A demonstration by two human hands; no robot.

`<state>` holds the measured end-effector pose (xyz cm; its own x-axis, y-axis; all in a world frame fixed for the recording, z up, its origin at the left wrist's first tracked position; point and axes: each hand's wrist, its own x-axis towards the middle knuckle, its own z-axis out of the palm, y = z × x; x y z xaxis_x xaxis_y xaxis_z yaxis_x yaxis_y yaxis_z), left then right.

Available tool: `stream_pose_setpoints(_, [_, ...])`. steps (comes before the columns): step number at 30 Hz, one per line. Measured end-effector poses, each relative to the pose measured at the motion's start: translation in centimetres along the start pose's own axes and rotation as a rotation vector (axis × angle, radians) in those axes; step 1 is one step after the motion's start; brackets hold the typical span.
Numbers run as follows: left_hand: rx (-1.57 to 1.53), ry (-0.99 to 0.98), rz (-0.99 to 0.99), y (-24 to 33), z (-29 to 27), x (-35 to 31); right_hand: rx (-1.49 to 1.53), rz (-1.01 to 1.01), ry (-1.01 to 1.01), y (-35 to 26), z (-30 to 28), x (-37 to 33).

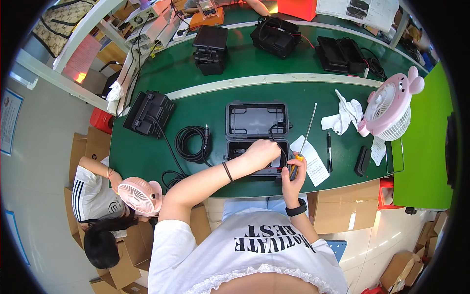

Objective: Assembling and inspecting solar inverter components at a workstation.

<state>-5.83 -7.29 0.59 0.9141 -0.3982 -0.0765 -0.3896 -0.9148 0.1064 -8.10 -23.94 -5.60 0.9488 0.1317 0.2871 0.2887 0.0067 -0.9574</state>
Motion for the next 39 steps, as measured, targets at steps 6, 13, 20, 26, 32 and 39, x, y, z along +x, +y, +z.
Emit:
stream_pose_setpoints(6, [-0.066, 0.027, -0.010, 0.0, 0.1, -0.1, 0.015, 0.006, -0.005, 0.2, -0.1, -0.1])
stream_pose_setpoints(13, [-0.031, -0.055, 0.110, -0.9, 0.1, -1.2, 0.014, -0.005, -0.023, 0.3, -0.3, 0.0])
stream_pose_setpoints(20, [0.069, -0.079, 0.041, -0.2, -0.2, -1.7, 0.025, 0.002, -0.032, 0.6, -0.4, -0.1])
stream_pose_setpoints(26, [0.066, -0.055, -0.010, 0.5, -0.8, -1.0, 0.025, 0.004, -0.046, 0.7, -0.5, 0.0])
stream_pose_setpoints(32, [-0.124, -0.194, 0.008, -0.4, -4.1, -1.1, 0.024, -0.006, -0.034, 1.0, -0.4, -0.1])
stream_pose_setpoints(39, [-0.761, 0.253, -0.087, -10.8, -11.2, -4.4, 0.036, 0.011, -0.019, 1.4, -0.2, -0.3])
